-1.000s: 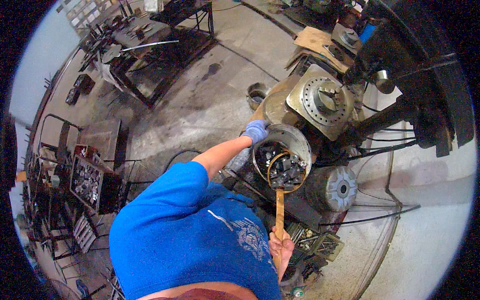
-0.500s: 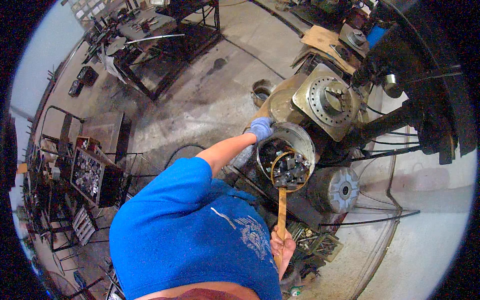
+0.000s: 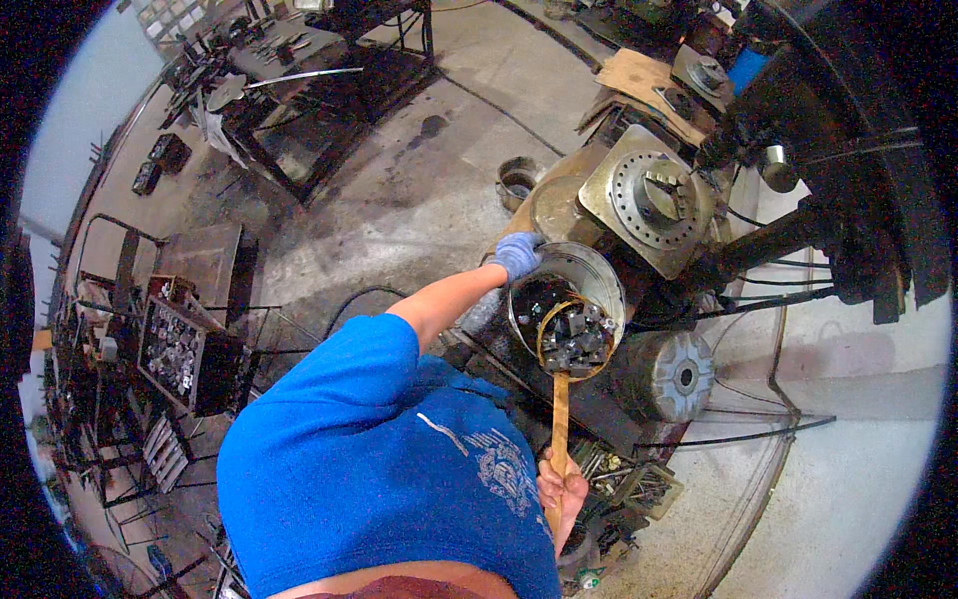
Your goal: The person uses a wooden-handled strainer to scoop small metal pieces from a container of dark liquid and transfers them into a metal tray. The person repeats this scooping and transferring process multiple times, moving between the liquid container and the tray.
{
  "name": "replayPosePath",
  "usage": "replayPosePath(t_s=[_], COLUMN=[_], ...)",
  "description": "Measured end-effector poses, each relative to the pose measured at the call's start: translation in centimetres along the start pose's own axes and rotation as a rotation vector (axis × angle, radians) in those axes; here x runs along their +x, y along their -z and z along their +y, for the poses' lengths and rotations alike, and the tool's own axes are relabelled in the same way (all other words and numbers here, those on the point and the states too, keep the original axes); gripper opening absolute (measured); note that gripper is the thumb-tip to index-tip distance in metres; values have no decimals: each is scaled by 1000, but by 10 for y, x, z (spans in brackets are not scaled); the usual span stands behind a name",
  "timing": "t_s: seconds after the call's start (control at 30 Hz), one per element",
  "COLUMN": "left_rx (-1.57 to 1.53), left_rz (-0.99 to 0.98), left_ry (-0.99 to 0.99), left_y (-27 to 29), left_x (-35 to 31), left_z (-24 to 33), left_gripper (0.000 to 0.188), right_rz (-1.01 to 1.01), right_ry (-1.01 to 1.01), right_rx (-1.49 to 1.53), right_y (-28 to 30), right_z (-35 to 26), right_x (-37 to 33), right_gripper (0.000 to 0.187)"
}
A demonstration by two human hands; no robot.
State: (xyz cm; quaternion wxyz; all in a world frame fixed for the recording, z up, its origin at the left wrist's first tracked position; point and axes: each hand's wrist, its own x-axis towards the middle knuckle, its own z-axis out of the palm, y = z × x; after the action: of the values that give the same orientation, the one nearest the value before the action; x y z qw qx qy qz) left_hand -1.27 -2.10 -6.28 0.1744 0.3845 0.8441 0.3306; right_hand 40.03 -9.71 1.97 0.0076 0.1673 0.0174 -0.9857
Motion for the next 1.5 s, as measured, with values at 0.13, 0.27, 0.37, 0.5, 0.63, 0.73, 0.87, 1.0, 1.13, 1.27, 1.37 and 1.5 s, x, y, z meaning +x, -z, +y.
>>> replayPosePath(t_s=[0.13, 0.27, 0.37, 0.5, 0.63, 0.73, 0.87, 1.0, 1.13, 1.27, 1.37, 1.5], left_rx=[-22, -90, -75, -83, -16, -18, -48, -65, -509, -625, -578, -1672], left_rz=[3, 11, 32, 59, -40, -9, -110, -147, -399, -717, -266, -1346], left_ry=[22, 14, -10, 22, -20, -54, -103, -303, -26, -329, -1172, 189], left_y=[0, 1, 0, -9, -13, -16, -7, 50, 121, 98, 29, 44], left_x=[-1, -3, -3, 1, 6, 12, 14, -10, -81, -145, -157, -178], left_z=[-1, -3, 0, -9, -10, -18, -28, -26, 1, 12, 21, 97], left_gripper=[27, 27, 27, 28, 29, 30, 33, 45, 29, 28, 34, 32], right_rz=[-35, -1, 4, -22, 35, -66, -33, -17, -57, -35, 24, 44], right_ry=[17, 29, 68, 130, 131, 105, 110, 122, 61, 126, 142, 222], right_rx=[25, -8, -23, 37, 34, 53, 70, 119, 198, 87, 51, -39], right_y=[-9, -17, -12, -15, -26, -48, -60, -73, -77, -104, -134, -150], right_z=[2, 2, 4, 6, 3, 3, 1, 2, 2, 9, 4, 17], right_x=[5, 6, 4, 8, 9, 20, 24, 25, 31, 33, 36, 31], right_gripper=[55, 54, 54, 54, 57, 52, 51, 50, 48, 39, 46, 53])
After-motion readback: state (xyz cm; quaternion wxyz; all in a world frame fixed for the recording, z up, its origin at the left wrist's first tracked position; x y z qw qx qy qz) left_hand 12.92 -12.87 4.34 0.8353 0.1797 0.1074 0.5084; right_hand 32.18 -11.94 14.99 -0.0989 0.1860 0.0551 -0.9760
